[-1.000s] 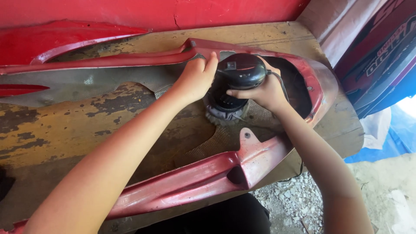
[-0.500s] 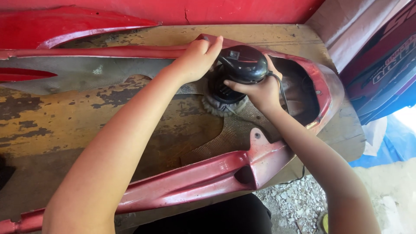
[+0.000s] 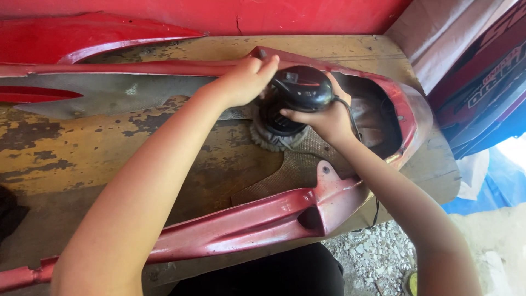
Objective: The person uses a handheld electric polisher with a brush attachment to smooth and polish the surface of a red car bumper. They move the tool across the curved edges and flat sections of the bumper, which is resting on a wooden workbench.
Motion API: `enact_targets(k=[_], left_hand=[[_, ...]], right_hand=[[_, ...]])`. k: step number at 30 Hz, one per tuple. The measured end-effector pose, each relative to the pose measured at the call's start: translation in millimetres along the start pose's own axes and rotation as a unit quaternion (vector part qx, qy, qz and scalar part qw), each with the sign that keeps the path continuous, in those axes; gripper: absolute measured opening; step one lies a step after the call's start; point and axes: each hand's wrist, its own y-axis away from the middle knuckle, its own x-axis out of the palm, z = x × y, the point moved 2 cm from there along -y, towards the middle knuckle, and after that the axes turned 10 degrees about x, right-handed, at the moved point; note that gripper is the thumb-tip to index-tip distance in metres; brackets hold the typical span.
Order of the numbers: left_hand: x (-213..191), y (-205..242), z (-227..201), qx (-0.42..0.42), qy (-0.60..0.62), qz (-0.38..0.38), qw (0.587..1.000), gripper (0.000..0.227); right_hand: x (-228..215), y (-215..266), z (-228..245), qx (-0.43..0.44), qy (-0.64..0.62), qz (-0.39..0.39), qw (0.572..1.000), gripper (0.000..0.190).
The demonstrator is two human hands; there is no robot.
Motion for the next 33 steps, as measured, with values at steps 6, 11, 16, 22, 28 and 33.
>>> enact_targets(k=[6, 11, 16, 22, 28, 33], left_hand=[[18.8, 10.0, -29.7, 0.01, 0.012, 0.025, 1.0, 0.07], [36.7, -6.4, -25.2, 0.064, 0.034, -0.052, 0.996, 0.064], [48.0, -5.9, -23.7, 0.026, -0.02, -0.071, 0.997, 0.07], [80.8, 26.8, -44.9, 0.033, 0.115, -0.012, 0.993, 0.069], [81.7, 40.6, -52.9, 0.056, -0.005, -0.072, 0.996, 0.071], [76.6, 64.5, -60.9, 0.03, 0.042, -0.051, 0.997, 0.07]], right_hand=[[-21.6, 20.2, -7.6, -0.039, -0.009, 0.024, 0.999, 0.066], [-32.2, 14.1, -8.6, -0.044, 0.019, -0.018, 0.999, 0.067], [-38.7, 18.3, -12.0, -0.046, 0.027, -0.02, 0.998, 0.067], [-62.7, 53.1, -10.5, -0.036, 0.06, 0.039, 0.997, 0.069], [-59.3, 62.4, -4.5, -0.007, 0.079, 0.002, 0.997, 0.07], [-57.8, 59.9, -10.0, -0.013, 0.074, 0.078, 0.994, 0.065]])
